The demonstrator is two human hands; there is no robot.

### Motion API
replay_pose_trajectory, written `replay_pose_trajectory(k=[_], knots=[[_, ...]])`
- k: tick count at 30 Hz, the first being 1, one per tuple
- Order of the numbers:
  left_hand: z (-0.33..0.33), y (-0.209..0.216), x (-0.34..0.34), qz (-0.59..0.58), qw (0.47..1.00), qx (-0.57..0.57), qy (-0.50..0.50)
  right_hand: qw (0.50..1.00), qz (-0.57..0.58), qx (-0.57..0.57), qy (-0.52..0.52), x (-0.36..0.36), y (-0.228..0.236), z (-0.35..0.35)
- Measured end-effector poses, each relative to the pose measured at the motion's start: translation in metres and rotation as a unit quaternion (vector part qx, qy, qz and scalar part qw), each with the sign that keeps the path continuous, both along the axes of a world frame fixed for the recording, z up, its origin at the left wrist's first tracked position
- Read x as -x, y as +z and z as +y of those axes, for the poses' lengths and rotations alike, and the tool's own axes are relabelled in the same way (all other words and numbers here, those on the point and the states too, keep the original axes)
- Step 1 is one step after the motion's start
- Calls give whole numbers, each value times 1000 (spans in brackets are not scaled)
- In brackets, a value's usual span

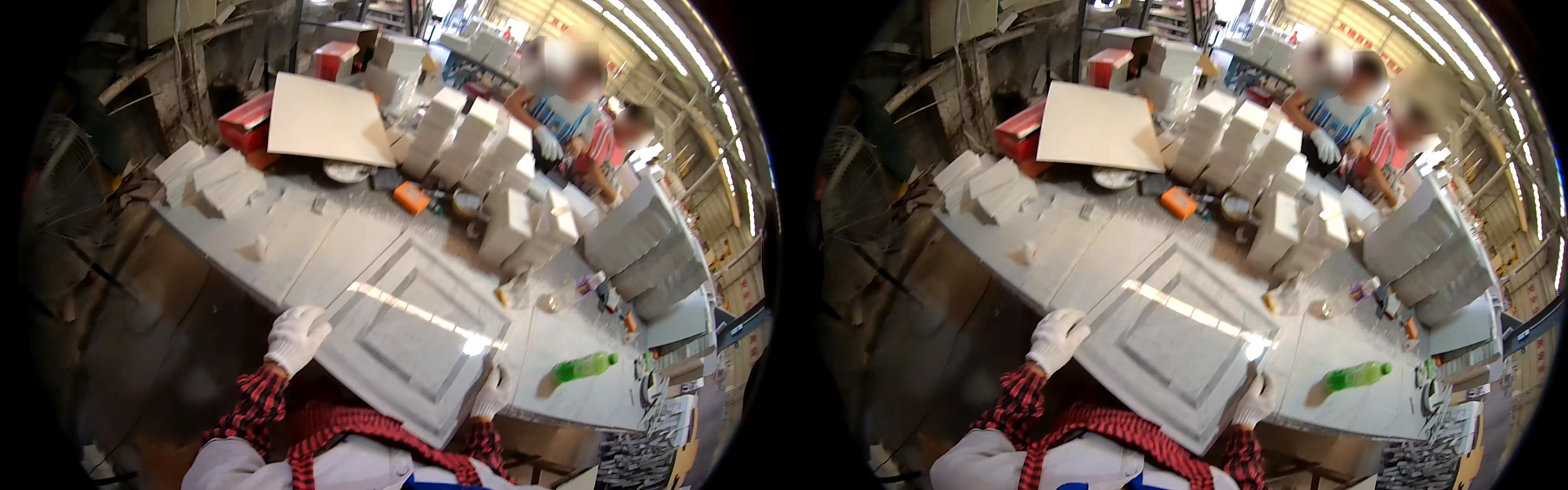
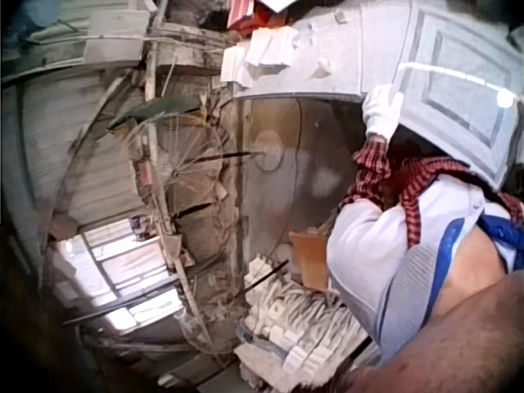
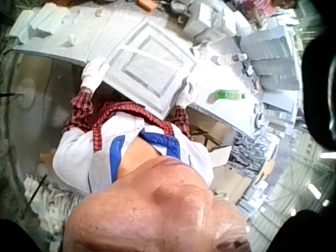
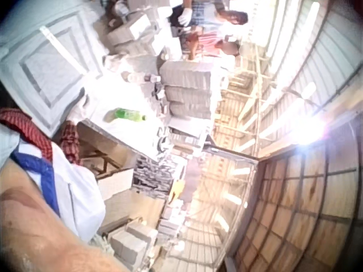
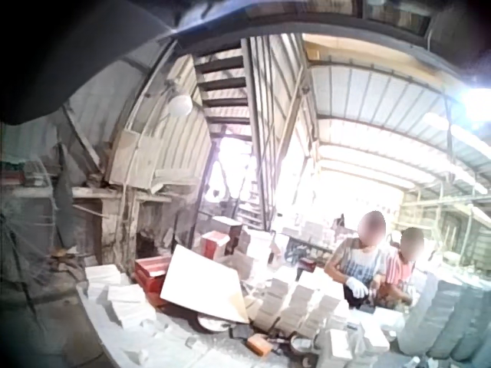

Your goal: The person uses a metal scraper to remove a white residue from the surface of a square tile. They repeatedly scrape the tile's surface and edges, occasionally lifting the tile to inspect the progress. The task is performed at a workbench in a workshop setting.

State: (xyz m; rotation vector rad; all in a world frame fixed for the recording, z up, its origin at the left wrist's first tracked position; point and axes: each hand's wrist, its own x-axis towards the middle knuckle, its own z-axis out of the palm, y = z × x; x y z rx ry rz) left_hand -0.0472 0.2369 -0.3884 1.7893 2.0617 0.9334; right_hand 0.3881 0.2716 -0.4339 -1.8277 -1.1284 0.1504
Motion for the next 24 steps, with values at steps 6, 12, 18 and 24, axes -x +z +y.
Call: replay_pose_trajectory(k=[6,12,18,24], knots=[[63,24,-21,-26,983,10,-182,990,129,-61,15,4,9,13],[116,9,-44,100,924,-30,-369,971,223,-36,79,24,62,52],[157,12,-53,129,905,-116,-388,954,193,-174,150,19,179,171],[163,16,-56,106,915,-71,-382,961,103,-204,159,-3,225,314]])
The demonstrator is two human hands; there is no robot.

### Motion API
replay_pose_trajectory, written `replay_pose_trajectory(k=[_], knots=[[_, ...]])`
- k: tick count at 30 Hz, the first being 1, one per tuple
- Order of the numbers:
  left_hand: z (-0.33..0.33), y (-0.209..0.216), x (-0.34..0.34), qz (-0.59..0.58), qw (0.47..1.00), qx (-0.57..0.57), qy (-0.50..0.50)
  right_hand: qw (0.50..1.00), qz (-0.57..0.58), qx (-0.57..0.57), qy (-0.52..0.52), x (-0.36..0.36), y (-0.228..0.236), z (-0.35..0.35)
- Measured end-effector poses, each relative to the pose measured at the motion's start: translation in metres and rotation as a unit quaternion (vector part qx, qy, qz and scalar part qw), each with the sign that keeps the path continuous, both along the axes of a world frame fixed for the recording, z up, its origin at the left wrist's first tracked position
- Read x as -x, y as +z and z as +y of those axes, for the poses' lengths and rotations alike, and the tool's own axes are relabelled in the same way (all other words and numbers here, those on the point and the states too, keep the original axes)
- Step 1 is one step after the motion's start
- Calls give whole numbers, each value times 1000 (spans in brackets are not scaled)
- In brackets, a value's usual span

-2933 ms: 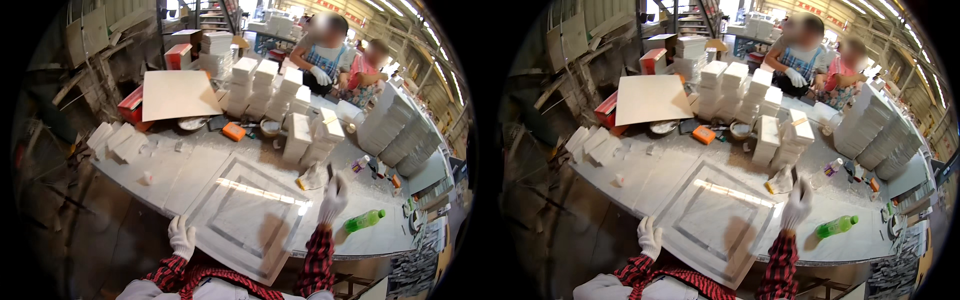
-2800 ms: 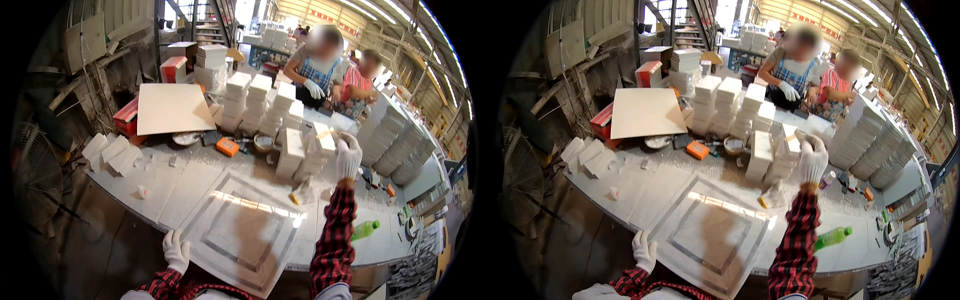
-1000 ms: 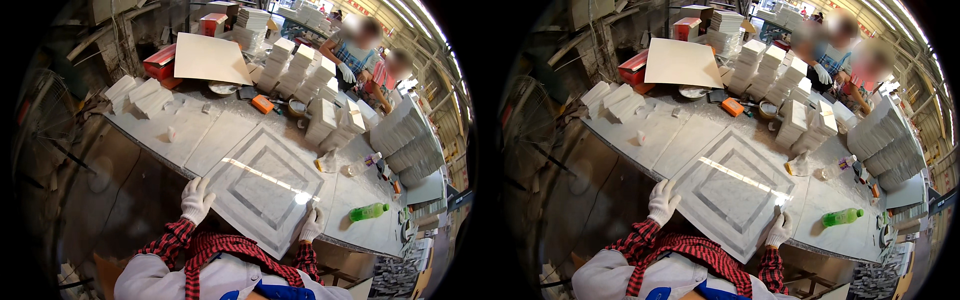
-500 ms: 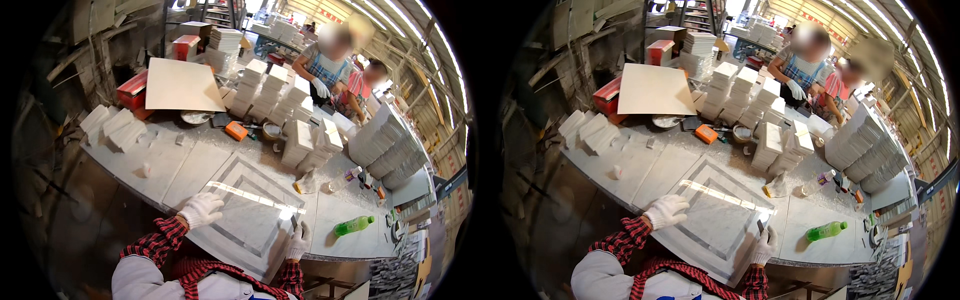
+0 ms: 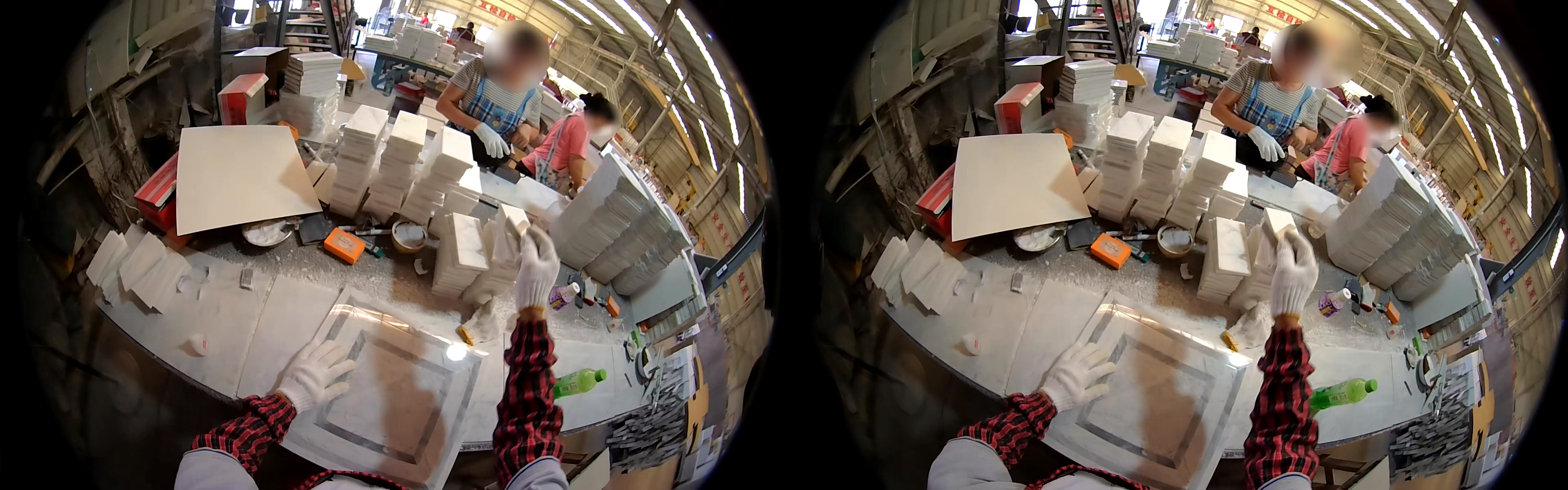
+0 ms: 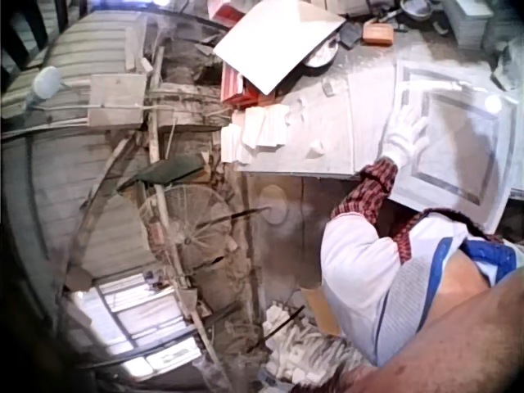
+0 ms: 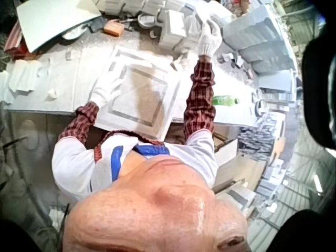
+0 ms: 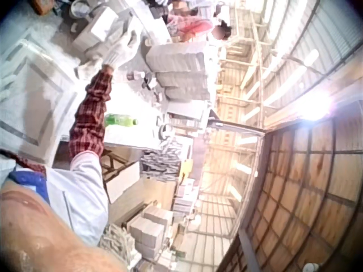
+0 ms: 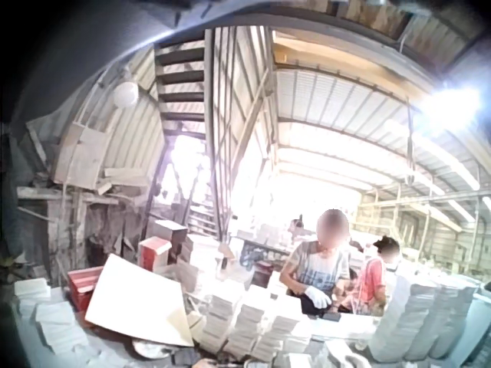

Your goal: The person uses a metal scraper to remove a white residue from the surface of a square tile. They repeatedly scrape the tile's surface and edges, occasionally lifting the tile to inspect the progress. The task is performed at a workbench in a workshop setting.

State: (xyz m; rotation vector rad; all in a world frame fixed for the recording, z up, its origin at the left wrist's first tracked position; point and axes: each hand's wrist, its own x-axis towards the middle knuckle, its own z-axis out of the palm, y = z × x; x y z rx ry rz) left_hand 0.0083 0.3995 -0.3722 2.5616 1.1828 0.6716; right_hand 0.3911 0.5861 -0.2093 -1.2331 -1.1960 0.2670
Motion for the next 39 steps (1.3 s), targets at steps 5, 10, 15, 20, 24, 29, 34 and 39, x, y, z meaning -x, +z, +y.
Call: replay_pose_trajectory(k=[5,10,15,20,24,29,34,39], knots=[[7,-1,2,-13,1000,-11,8,990,-82,101,-54,-16,26,85],[8,9,-1,-8,1000,20,9,997,-10,82,12,3,15,41],[10,4,0,-6,1000,26,8,980,39,179,83,26,-37,-42],[10,1,1,40,999,2,4,930,116,337,92,34,-106,-113],[39,-6,-6,70,997,-15,-8,931,131,329,85,17,-166,-138],[98,-28,-11,104,994,-2,35,948,15,314,45,23,-204,-143],[112,-50,-18,56,994,-77,63,970,-185,158,-27,35,-211,-158],[107,-29,-19,33,998,14,46,971,-171,164,-39,35,-218,-157]])
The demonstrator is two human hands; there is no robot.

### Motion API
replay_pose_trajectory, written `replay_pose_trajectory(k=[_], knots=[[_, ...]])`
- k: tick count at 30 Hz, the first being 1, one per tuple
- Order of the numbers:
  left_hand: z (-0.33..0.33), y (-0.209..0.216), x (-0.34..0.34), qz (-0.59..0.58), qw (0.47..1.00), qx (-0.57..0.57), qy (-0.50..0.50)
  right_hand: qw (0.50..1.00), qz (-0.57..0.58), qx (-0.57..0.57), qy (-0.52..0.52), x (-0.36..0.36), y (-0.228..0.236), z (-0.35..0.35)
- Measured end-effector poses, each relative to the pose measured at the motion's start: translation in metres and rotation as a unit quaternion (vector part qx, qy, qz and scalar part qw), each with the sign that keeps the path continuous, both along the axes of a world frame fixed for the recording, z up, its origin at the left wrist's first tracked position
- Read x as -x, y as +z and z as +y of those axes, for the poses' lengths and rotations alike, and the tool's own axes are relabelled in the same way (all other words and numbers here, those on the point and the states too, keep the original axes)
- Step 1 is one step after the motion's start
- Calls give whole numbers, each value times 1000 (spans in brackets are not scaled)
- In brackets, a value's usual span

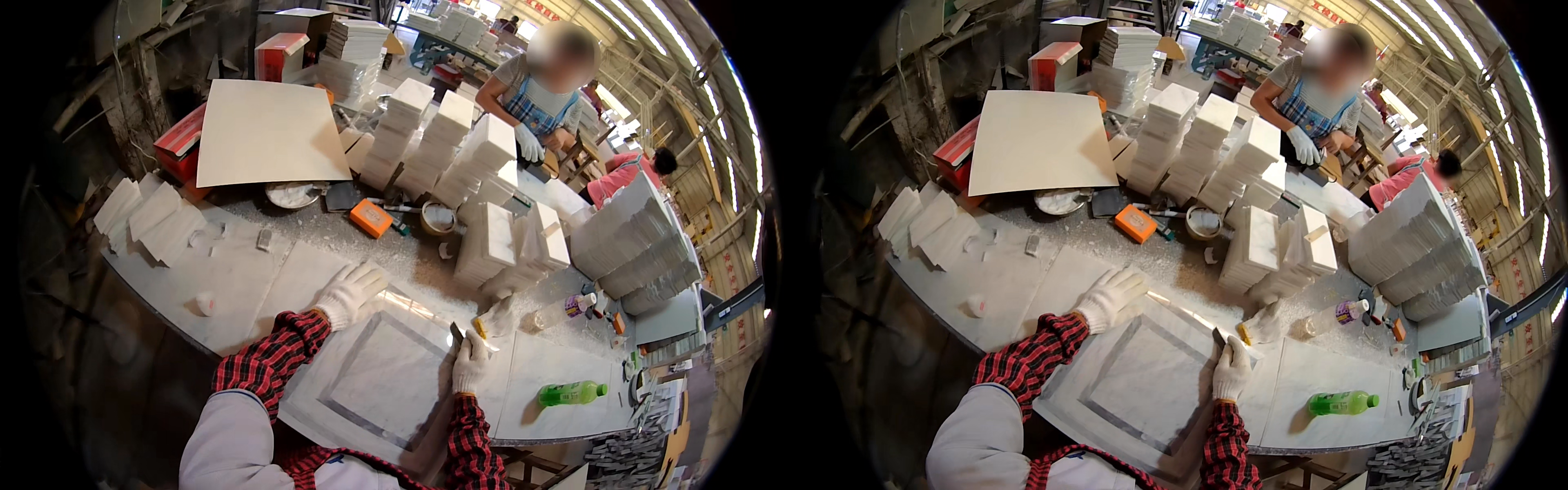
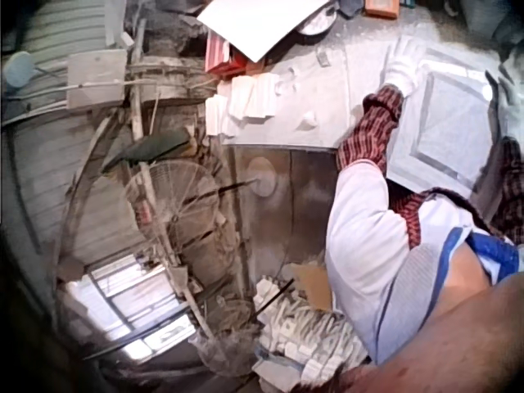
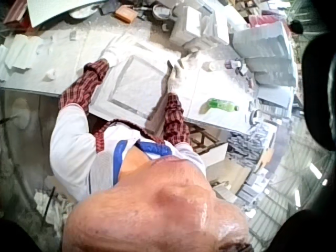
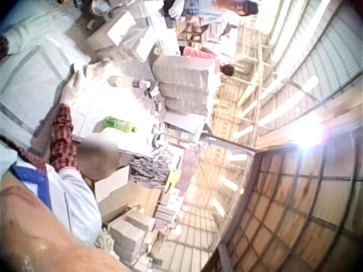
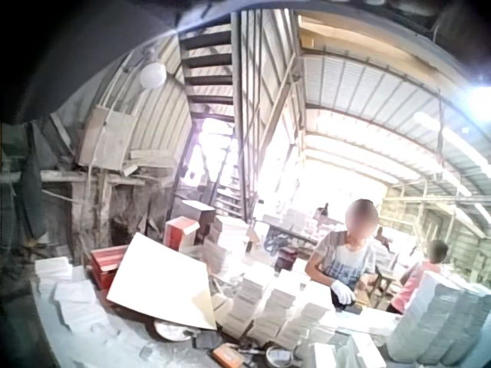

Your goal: The person uses a metal scraper to remove a white residue from the surface of a square tile. They repeatedly scrape the tile's surface and edges, occasionally lifting the tile to inspect the progress. The task is performed at a workbench in a workshop setting.

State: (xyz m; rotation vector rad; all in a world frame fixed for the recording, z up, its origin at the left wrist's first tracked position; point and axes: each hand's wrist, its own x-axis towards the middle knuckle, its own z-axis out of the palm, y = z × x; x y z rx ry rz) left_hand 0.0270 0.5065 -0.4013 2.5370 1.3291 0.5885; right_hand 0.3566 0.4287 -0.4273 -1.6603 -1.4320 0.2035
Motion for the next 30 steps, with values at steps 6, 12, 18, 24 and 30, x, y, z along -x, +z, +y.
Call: replay_pose_trajectory(k=[6,12,18,24,30], knots=[[-2,-4,-1,25,999,-18,31,999,-33,3,2,-1,4,6],[-21,3,7,66,996,-65,16,999,-50,-19,-12,-11,-8,9],[-91,-33,50,87,993,-51,60,1000,10,11,-2,4,-6,8],[-154,-10,63,68,996,7,61,999,-26,18,-12,-6,-7,8],[-170,1,64,65,994,-26,83,998,-52,12,-26,-1,-6,9]])
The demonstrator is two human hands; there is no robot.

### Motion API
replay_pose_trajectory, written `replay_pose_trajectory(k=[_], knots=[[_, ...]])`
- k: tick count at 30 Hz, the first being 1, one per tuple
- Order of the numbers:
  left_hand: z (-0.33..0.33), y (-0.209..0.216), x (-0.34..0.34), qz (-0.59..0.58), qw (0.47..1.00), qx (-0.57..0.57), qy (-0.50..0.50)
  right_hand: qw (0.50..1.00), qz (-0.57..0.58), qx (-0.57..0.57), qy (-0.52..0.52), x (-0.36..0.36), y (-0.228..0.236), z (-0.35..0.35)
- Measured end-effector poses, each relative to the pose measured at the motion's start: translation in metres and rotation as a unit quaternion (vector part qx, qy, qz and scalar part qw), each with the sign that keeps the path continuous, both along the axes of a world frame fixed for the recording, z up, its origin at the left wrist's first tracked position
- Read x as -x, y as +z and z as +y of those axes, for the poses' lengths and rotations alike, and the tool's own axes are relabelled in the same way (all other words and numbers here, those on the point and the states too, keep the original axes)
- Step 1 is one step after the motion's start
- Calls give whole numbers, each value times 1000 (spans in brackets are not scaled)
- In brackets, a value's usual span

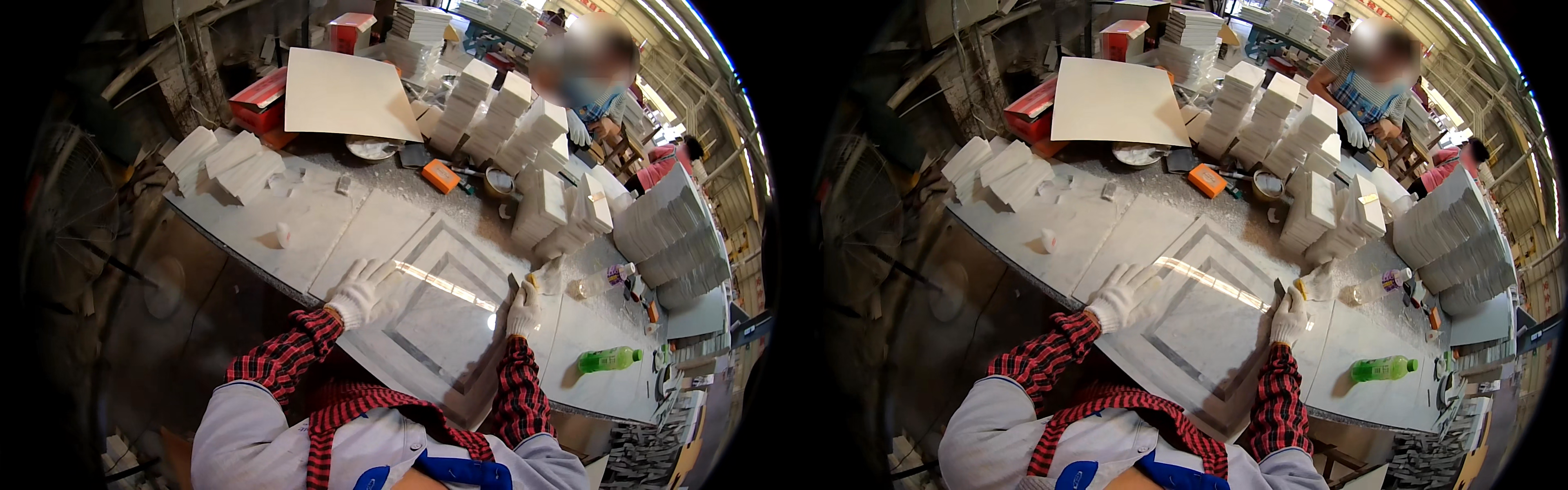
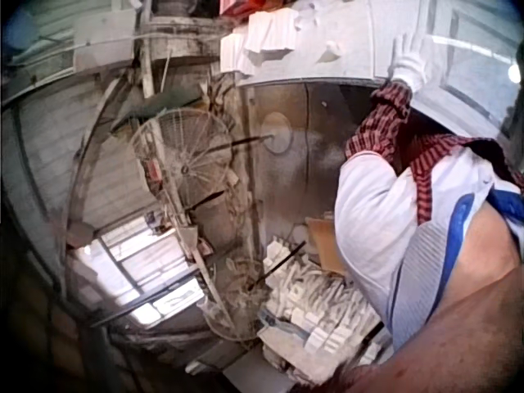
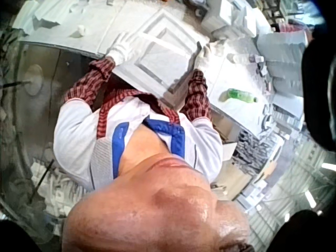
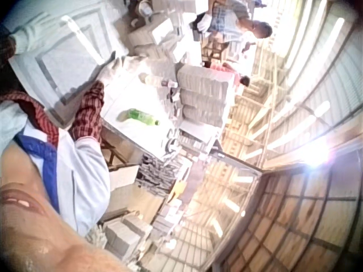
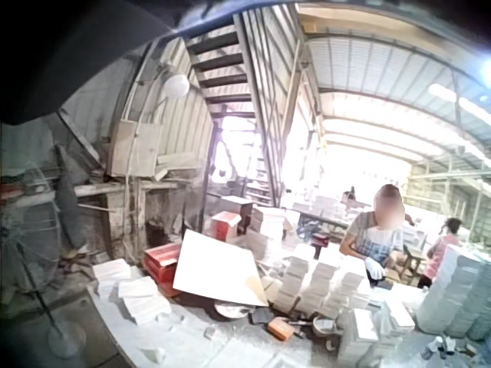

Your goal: The person uses a metal scraper to remove a white residue from the surface of a square tile. They repeatedly scrape the tile's surface and edges, occasionally lifting the tile to inspect the progress. The task is performed at a workbench in a workshop setting.

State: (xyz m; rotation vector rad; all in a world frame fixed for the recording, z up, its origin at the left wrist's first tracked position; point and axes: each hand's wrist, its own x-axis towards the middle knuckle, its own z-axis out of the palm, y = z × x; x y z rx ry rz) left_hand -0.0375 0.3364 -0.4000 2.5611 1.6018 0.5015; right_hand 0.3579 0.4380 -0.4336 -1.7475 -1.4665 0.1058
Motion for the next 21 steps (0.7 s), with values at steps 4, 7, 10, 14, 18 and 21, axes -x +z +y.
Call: replay_pose_trajectory(k=[4,7,10,14,18,21], knots=[[0,-3,-1,1,999,33,9,1000,4,-5,-1,-4,-1,1],[-1,5,-2,-27,998,51,18,1000,8,-21,-2,-3,-4,0],[-3,8,-3,-54,997,46,29,1000,-3,-4,-14,-2,-3,-1],[2,4,-1,-59,998,1,11,1000,-12,-9,-11,-1,-1,-3],[1,-1,-3,-52,998,-39,16,1000,-11,-13,-5,0,-1,-3],[0,-6,-3,-52,998,-30,28,1000,-16,-22,-1,0,-2,-2]])
